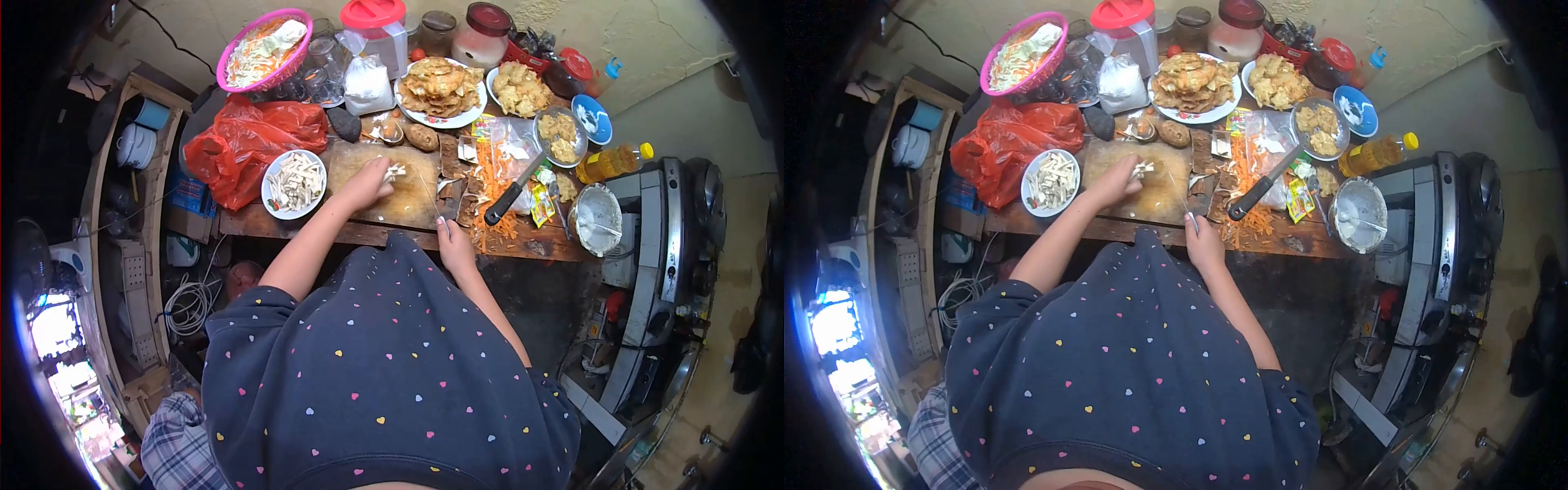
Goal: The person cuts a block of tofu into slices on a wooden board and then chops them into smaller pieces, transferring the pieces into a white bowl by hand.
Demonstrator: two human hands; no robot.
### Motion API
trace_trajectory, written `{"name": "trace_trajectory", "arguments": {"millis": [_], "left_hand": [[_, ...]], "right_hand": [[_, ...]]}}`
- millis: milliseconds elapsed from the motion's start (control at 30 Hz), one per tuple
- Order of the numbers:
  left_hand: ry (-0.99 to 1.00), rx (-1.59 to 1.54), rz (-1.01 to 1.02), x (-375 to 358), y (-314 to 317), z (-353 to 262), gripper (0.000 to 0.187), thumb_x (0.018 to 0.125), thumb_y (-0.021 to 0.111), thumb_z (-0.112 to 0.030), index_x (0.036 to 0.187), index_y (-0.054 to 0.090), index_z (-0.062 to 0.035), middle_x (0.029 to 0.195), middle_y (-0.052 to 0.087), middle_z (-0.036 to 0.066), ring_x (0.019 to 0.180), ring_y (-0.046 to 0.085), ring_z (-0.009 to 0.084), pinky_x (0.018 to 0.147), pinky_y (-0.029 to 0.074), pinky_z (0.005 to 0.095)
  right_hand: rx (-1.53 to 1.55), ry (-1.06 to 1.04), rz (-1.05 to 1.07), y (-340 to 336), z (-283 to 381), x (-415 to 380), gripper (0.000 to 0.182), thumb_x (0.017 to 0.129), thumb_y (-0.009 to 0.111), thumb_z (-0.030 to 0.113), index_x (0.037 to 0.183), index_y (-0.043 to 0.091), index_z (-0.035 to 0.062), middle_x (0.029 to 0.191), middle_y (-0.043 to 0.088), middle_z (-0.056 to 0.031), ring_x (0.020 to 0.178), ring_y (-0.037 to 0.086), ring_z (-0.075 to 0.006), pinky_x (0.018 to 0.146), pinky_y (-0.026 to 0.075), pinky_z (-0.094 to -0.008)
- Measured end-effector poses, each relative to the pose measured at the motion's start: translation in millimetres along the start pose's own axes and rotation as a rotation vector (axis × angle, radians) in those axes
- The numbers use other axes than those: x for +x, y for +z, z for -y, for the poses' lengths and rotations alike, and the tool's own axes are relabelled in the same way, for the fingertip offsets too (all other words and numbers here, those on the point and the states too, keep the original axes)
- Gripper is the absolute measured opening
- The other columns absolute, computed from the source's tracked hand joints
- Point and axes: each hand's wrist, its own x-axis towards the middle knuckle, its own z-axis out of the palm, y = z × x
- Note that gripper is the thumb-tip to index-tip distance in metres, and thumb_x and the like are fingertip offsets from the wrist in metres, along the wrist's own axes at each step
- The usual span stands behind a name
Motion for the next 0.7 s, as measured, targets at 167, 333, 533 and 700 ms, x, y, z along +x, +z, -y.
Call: {"name": "trace_trajectory", "arguments": {"millis": [167, 333, 533, 700], "left_hand": [[-0.339, -0.362, -0.238, -27.2, -22.1, -0.8, 0.045, 0.082, 0.058, -0.013, 0.12, 0.04, 0.003, 0.103, 0.056, 0.026, 0.093, 0.058, 0.0329, 0.082, 0.045, 0.0391], [-0.599, -0.447, -0.388, -72.7, -56.5, 49.4, 0.044, 0.084, 0.058, -0.018, 0.119, 0.04, 0.0032, 0.095, 0.059, 0.023, 0.087, 0.06, 0.0317, 0.079, 0.047, 0.0379], [-0.729, -0.153, -0.511, -107.0, -88.5, 87.6, 0.04, 0.08, 0.059, -0.011, 0.111, 0.043, 0.0083, 0.105, 0.058, 0.027, 0.102, 0.059, 0.0369, 0.088, 0.045, 0.0402], [-0.746, -0.085, -0.538, -114.7, -76.6, 101.8, 0.053, 0.075, 0.062, -0.012, 0.12, 0.04, 0.0067, 0.118, 0.048, 0.03, 0.112, 0.046, 0.0451, 0.098, 0.037, 0.0466]], "right_hand": [[-0.006, 0.0, 0.025, 2.4, 14.4, 3.1, 0.041, 0.095, 0.044, 0.041, 0.086, 0.056, 0.0028, 0.074, 0.06, -0.025, 0.076, 0.059, -0.0433, 0.065, 0.044, -0.0488], [0.014, -0.004, 0.01, 8.8, 27.2, 9.5, 0.041, 0.095, 0.043, 0.041, 0.091, 0.057, 0.0026, 0.074, 0.06, -0.0258, 0.075, 0.059, -0.0442, 0.064, 0.044, -0.0489], [0.015, 0.006, -0.036, 14.6, 45.5, 12.8, 0.041, 0.096, 0.042, 0.039, 0.097, 0.058, 0.0014, 0.072, 0.06, -0.0251, 0.072, 0.06, -0.0432, 0.063, 0.044, -0.0484], [-0.044, -0.011, -0.112, 28.1, 45.3, 12.7, 0.038, 0.097, 0.041, 0.035, 0.092, 0.056, 0.0002, 0.067, 0.056, -0.023, 0.064, 0.056, -0.0396, 0.059, 0.042, -0.0442]]}}
